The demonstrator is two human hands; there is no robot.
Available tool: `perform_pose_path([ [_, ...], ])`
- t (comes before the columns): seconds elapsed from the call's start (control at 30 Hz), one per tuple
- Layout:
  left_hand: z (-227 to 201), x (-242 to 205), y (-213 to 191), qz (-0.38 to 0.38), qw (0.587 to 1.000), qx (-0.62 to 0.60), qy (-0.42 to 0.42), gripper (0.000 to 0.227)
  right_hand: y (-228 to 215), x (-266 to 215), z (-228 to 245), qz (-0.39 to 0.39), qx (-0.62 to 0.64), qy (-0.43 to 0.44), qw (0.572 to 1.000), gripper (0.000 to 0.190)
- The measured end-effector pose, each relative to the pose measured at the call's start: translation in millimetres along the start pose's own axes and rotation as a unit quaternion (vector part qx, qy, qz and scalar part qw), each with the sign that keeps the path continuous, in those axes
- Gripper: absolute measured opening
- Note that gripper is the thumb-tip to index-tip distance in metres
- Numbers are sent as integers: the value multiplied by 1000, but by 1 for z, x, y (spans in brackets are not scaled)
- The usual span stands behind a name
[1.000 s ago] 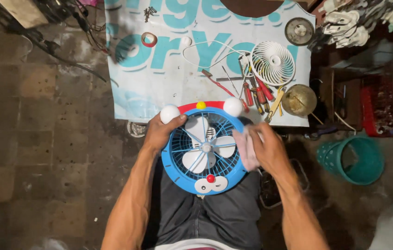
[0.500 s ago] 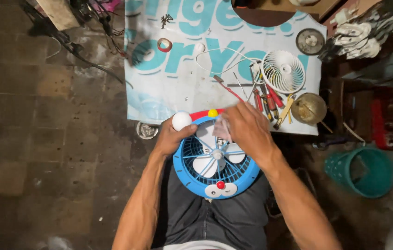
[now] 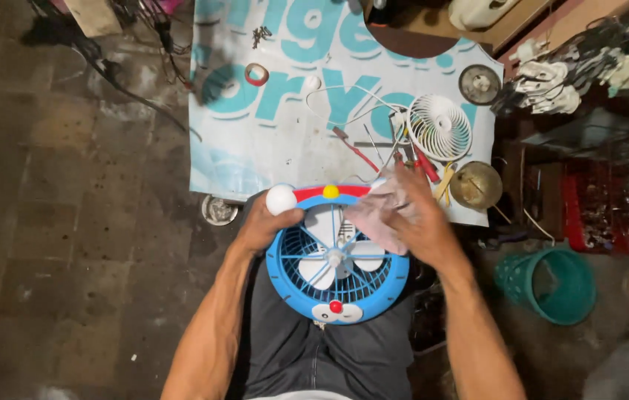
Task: The person uses a screwdriver to loosen screws on a blue portable fan, then wipes the fan blades and casing with a cloth. The person continues to wipe the fan thoroughly, focusing on the front grill and the sides.
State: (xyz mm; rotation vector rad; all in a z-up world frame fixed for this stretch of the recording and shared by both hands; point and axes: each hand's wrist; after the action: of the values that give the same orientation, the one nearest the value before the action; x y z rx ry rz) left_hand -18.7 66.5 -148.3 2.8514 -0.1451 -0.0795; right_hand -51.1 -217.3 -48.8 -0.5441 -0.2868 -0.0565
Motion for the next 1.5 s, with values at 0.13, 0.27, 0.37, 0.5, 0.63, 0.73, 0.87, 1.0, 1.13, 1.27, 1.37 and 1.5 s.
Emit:
perform_pose_path([
  [0.13, 35, 6, -20, 15, 999, 13, 30, 44, 22, 25, 14, 99, 5, 157, 983, 45],
  [0.27, 33, -1, -16, 28, 999, 10, 40, 47, 35, 29, 15, 44, -114, 306, 944, 34],
  [0.37, 21, -2, -13, 28, 998, 18, 45, 46, 55, 41, -11, -23, -160, 307, 938, 33],
  [0.5, 9, -7, -8, 16, 999, 7, 51, 46, 45, 58, 63, -2, -12, 450, 893, 42],
  [0.63, 18, -2, -8, 14, 998, -6, 55, 45, 21, 43, 69, 133, -182, 205, 952, 54],
  [0.73, 28, -5, -11, 19, 998, 2, 52, 48, 31, 35, 32, 171, -371, 17, 913, 50],
  [0.87, 29, -4, -14, 27, 998, 16, 54, 48, 56, 44, 27, 141, -416, -38, 898, 46],
  [1.0, 22, -6, -12, 27, 998, 32, 56, 47, 60, 66, 51, 209, -408, 110, 882, 59],
  [1.13, 6, -8, -6, 24, 998, 19, 55, 45, 32, 62, 92, 292, -307, 146, 894, 52],
  [1.27, 23, 0, -7, 36, 997, 16, 66, 44, -5, 46, 54, 313, -278, 129, 899, 46],
  [1.37, 29, 1, -7, 27, 997, 4, 65, 46, -18, 59, 70, 289, -146, 181, 929, 65],
  [1.5, 25, -4, -10, 28, 997, 13, 67, 47, -8, 72, 89, 369, -114, 129, 913, 58],
])
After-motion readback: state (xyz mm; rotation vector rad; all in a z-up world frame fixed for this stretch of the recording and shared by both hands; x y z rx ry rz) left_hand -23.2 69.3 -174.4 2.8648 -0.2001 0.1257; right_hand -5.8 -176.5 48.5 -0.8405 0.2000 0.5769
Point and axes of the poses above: each hand's wrist, its own x-axis towards the middle knuckle, its own y-axis out of the palm, z = x × y, and after that the axes turned 7 degrees about y, right-handed
